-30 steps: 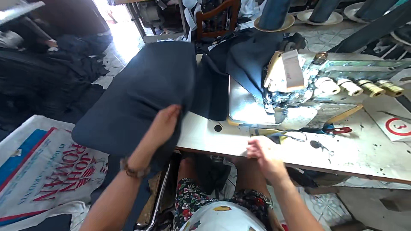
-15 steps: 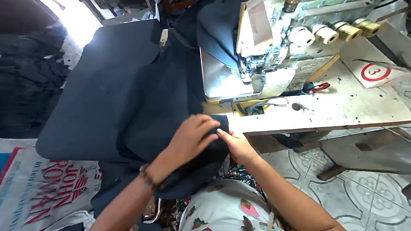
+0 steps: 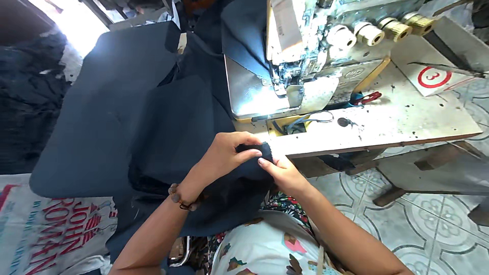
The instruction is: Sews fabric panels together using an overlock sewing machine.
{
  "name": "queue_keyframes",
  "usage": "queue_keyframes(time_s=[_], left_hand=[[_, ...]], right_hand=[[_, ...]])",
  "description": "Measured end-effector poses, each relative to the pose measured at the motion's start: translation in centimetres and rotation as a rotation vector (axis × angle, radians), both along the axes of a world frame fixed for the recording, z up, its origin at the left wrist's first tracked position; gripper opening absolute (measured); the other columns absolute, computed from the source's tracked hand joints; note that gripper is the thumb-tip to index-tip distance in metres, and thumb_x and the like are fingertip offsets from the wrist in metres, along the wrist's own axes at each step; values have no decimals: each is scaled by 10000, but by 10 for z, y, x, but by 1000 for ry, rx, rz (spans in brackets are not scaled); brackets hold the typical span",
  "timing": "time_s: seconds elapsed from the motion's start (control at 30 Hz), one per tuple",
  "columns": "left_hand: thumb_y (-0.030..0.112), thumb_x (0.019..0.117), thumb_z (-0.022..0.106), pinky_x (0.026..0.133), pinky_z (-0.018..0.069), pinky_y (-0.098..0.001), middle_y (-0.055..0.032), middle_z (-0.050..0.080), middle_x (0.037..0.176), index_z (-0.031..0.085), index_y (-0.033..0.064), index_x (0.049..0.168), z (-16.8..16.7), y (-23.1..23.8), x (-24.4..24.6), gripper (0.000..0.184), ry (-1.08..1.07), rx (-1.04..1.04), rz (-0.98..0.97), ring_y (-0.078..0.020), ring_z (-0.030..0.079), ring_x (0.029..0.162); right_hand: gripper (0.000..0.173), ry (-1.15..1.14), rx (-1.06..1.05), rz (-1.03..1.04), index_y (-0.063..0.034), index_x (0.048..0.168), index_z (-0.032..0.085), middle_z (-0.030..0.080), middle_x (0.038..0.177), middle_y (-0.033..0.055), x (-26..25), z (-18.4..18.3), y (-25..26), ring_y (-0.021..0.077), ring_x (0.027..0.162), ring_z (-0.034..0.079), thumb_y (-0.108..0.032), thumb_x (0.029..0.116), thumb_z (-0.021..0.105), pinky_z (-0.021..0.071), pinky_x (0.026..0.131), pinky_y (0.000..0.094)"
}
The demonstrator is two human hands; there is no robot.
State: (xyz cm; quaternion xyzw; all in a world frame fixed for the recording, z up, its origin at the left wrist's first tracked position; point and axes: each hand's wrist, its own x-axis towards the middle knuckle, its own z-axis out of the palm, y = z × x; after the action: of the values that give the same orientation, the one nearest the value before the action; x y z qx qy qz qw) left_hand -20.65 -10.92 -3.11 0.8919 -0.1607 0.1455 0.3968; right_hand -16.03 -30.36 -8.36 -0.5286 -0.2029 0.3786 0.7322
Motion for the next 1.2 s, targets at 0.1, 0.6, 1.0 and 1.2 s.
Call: queue_keyframes(time_s=[0.1,0.6,1.0,1.2], left_hand=[[163,899,765,823,579,-181,1,742,937,733,49,1024,1,-2,0,173,24,28,27,-19,695,877],[115,900,706,660,514,-156,-3,657,778,672,54,826,-3,-10,-1,102,-32,54,-46,-20,612,725],[344,958,656,958,506,-518,-23,645,718,695,99,777,18,52,-10,308,45,574,-284,-191,675,766],[204,919,702,662,490,-161,43,639,779,678,69,800,38,128,-52,182,189,133,-3,22,579,722]], right_hand=[[184,-32,6,0,-42,1071,655,725,926,-12,0,-1,-1,45,891,697,-60,1041,474,588,846,262],[123,-87,-16,94,-89,1040,660,711,913,-68,5,4,-2,-2,887,674,-81,1009,541,572,856,235],[214,-376,-106,-564,-294,1028,678,729,922,-208,4,40,-70,-58,864,685,-133,1015,539,592,808,193],[196,-354,-173,-736,-178,1124,601,714,968,-168,41,32,-109,-47,947,680,-108,1056,431,575,908,197]])
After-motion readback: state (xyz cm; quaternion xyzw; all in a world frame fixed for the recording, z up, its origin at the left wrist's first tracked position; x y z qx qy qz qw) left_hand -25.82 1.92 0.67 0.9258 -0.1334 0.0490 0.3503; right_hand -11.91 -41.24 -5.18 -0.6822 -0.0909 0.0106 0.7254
